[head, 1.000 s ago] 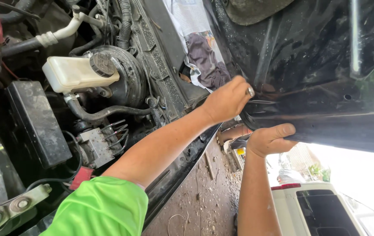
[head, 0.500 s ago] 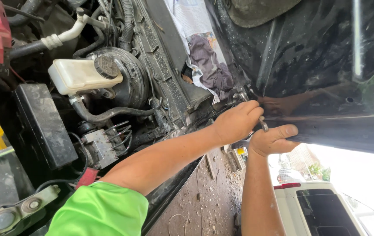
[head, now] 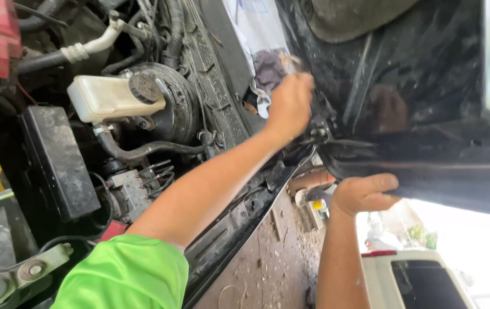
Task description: The person uses a wrench to tighten bolts on the car's hood hinge area. They repeatedly adjust the tool and their grip to secure the fasteners while the hood is open.
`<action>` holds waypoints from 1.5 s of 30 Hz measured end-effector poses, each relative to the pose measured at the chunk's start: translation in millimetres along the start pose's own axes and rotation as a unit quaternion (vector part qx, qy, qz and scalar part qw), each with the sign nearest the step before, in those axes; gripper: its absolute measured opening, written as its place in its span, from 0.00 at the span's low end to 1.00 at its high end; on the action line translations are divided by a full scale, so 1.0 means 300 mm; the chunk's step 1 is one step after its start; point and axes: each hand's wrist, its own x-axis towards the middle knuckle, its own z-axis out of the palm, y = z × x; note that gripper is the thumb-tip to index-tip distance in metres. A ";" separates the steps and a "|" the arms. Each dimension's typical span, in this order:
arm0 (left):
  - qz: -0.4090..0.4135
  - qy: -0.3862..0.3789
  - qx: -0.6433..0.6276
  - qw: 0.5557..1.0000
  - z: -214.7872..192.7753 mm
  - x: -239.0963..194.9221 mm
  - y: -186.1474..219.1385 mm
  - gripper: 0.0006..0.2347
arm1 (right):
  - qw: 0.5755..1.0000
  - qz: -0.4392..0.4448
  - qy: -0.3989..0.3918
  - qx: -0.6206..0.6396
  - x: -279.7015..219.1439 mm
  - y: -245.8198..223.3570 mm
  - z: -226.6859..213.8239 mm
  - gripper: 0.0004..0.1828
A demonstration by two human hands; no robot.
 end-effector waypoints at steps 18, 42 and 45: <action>-0.449 -0.018 -0.313 0.836 0.147 0.049 -0.127 0.14 | 1.000 0.023 -0.010 0.004 0.000 0.028 0.021 0.39; 0.134 -0.123 0.000 0.983 0.033 -0.283 0.209 0.08 | 0.999 -0.030 0.030 0.007 -0.015 0.060 0.039 0.35; 0.184 -0.175 0.053 0.966 0.020 -0.283 0.213 0.14 | 0.996 0.061 0.019 0.055 -0.006 0.048 0.018 0.34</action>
